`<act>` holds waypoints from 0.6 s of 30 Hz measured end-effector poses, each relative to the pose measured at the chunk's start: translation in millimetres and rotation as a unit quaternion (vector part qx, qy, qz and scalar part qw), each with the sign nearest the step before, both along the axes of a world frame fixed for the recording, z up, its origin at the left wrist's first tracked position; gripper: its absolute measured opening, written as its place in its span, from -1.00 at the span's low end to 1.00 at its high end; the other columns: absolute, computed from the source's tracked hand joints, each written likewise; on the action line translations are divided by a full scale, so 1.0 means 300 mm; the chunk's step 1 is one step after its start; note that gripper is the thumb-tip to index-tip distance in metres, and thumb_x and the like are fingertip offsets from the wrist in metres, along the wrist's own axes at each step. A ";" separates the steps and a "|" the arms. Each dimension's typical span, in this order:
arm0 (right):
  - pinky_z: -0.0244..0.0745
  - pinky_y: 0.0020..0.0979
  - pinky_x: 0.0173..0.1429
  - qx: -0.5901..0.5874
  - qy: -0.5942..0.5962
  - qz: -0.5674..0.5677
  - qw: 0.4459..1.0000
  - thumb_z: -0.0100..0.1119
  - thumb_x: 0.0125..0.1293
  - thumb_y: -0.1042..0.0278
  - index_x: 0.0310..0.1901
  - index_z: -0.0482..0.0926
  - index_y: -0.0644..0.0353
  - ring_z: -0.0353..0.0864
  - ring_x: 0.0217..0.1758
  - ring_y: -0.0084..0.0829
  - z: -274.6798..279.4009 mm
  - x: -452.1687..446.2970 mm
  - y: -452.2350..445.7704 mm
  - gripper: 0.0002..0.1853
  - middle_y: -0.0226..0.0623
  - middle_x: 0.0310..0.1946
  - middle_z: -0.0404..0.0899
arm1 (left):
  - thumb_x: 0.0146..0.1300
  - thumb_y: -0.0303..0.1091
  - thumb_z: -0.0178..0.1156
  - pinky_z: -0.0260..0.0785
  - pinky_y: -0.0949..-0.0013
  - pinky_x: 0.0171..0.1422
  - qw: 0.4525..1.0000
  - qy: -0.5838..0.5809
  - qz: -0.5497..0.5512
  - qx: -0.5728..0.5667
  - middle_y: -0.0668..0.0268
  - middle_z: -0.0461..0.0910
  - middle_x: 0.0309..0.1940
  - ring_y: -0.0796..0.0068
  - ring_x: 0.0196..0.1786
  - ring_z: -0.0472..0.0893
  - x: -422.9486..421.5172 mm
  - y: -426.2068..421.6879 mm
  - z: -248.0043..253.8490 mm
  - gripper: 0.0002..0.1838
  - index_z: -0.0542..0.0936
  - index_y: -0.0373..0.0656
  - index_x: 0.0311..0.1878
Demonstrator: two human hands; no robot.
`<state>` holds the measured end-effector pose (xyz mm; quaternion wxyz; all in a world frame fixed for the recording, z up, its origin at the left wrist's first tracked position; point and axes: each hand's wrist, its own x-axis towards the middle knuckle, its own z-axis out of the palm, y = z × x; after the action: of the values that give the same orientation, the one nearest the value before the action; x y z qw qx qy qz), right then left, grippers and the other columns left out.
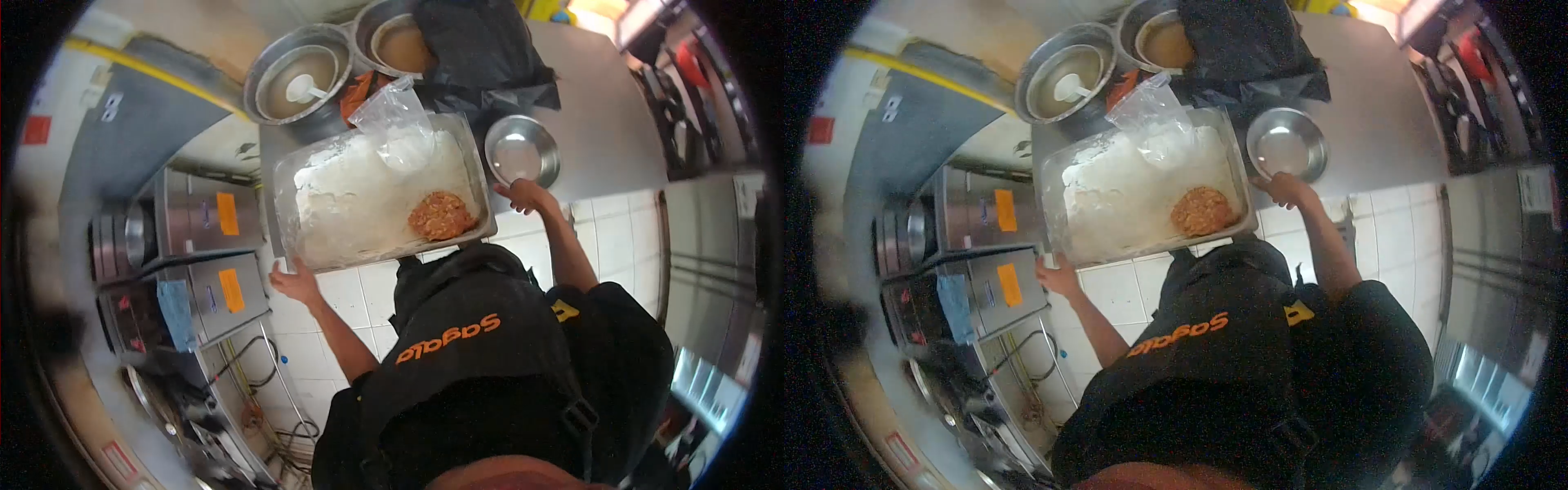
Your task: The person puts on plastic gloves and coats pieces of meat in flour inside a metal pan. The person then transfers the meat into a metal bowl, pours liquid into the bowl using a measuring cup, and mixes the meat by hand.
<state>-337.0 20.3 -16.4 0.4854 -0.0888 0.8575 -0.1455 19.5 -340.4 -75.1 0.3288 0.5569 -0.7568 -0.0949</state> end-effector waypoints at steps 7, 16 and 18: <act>0.30 -0.26 0.10 -0.168 0.088 -0.183 0.965 -0.04 0.03 -0.39 0.10 0.29 0.40 0.41 0.06 -0.08 -0.208 0.284 -0.096 -0.11 0.15 0.01 0.38 | 0.12 -0.19 0.12 0.21 0.34 0.11 0.872 0.150 -0.147 0.442 0.02 0.43 -0.05 0.23 -0.01 0.41 0.087 -0.377 -0.231 -0.47 0.35 -0.43 0.04; 0.33 -0.21 0.05 -0.179 0.178 -0.187 0.949 0.00 0.02 -0.34 0.03 0.41 0.27 0.45 -0.01 -0.03 -0.285 0.252 -0.085 -0.22 0.09 -0.02 0.42 | 0.13 -0.22 0.12 0.26 0.39 0.05 0.926 0.173 -0.117 0.316 0.11 0.47 -0.08 0.33 -0.07 0.45 -0.069 -0.375 -0.187 -0.50 0.37 -0.43 0.03; 0.36 -0.19 -0.01 -0.164 0.181 -0.134 0.960 0.00 0.06 -0.28 0.00 0.45 0.19 0.48 -0.05 -0.03 -0.331 0.230 0.018 -0.32 0.06 -0.03 0.43 | 0.15 -0.23 0.09 0.26 0.37 0.05 0.877 0.197 -0.165 0.406 0.10 0.45 -0.05 0.33 -0.06 0.45 -0.014 -0.442 -0.270 -0.50 0.35 -0.41 0.06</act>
<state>-267.9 25.8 -115.8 0.2766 -0.0761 0.8997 -0.3290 15.3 -472.9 -156.2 0.1957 0.4780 -0.6522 -0.5549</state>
